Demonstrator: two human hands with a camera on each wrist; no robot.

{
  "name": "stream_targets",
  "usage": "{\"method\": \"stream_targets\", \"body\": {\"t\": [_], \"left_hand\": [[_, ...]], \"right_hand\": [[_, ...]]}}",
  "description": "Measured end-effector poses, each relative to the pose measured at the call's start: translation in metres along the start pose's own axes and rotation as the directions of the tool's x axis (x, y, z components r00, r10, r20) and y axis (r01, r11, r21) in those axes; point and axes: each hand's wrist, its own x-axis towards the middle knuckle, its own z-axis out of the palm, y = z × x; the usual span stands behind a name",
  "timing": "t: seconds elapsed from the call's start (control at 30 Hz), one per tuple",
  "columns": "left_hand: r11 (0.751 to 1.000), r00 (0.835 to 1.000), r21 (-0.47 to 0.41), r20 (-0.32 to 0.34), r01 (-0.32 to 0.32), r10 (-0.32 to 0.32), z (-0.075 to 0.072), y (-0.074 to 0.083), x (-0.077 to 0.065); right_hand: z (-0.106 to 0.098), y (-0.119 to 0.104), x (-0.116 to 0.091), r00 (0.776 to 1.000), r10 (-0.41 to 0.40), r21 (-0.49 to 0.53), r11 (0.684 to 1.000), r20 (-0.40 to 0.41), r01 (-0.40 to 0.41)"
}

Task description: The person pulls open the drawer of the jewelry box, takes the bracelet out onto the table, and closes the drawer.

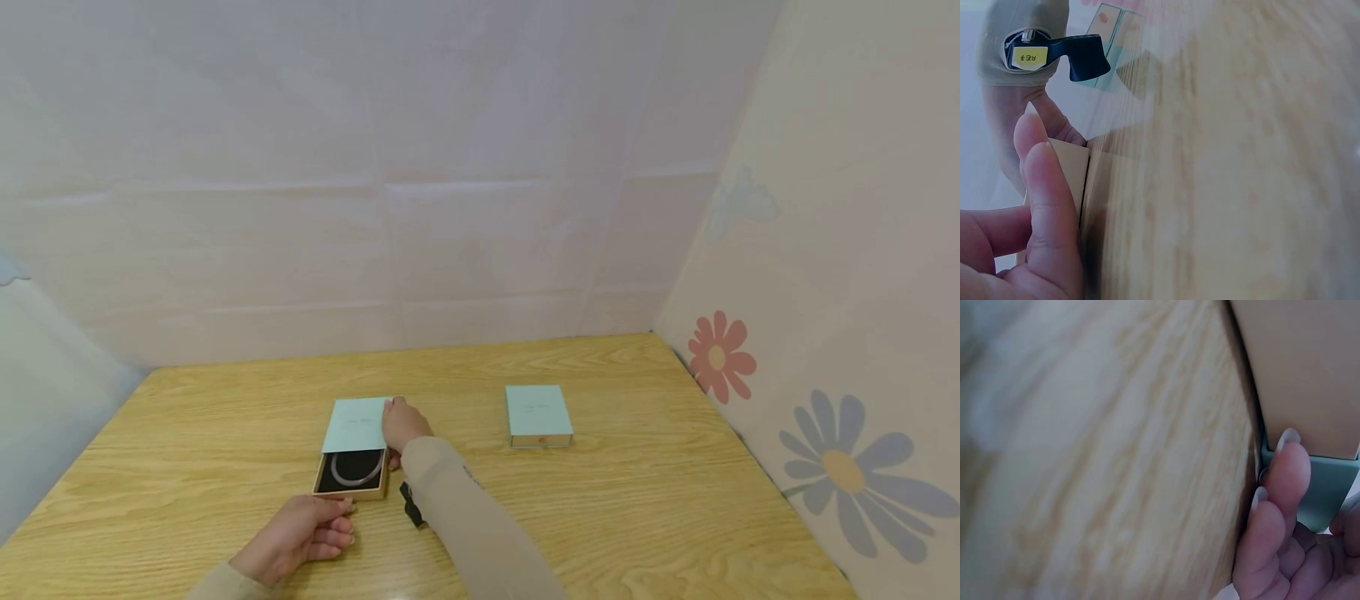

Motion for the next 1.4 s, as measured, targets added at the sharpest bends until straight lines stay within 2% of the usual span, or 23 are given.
{"method": "stream_targets", "body": {"t": [0.97,1.13,1.23,1.4], "left_hand": [[1.0,1.0,0.015,0.009,-0.004,0.003,0.0,-0.001,-0.002],[0.997,1.0,0.073,0.013,-0.01,0.009,0.0,0.003,-0.004],[0.99,0.999,0.136,0.011,-0.038,0.036,0.0,0.006,-0.007],[0.961,0.99,0.257,-0.069,-0.102,0.124,0.003,0.014,-0.014]], "right_hand": [[-0.001,-0.001,-0.002,1.0,-0.013,-0.002,1.0,-0.009,0.013],[-0.002,-0.002,-0.004,1.0,-0.014,-0.001,1.0,-0.005,0.014],[-0.001,-0.003,-0.004,1.0,-0.011,0.001,1.0,-0.004,0.011],[0.0,-0.003,-0.003,1.0,-0.003,0.008,1.0,-0.006,0.003]]}}
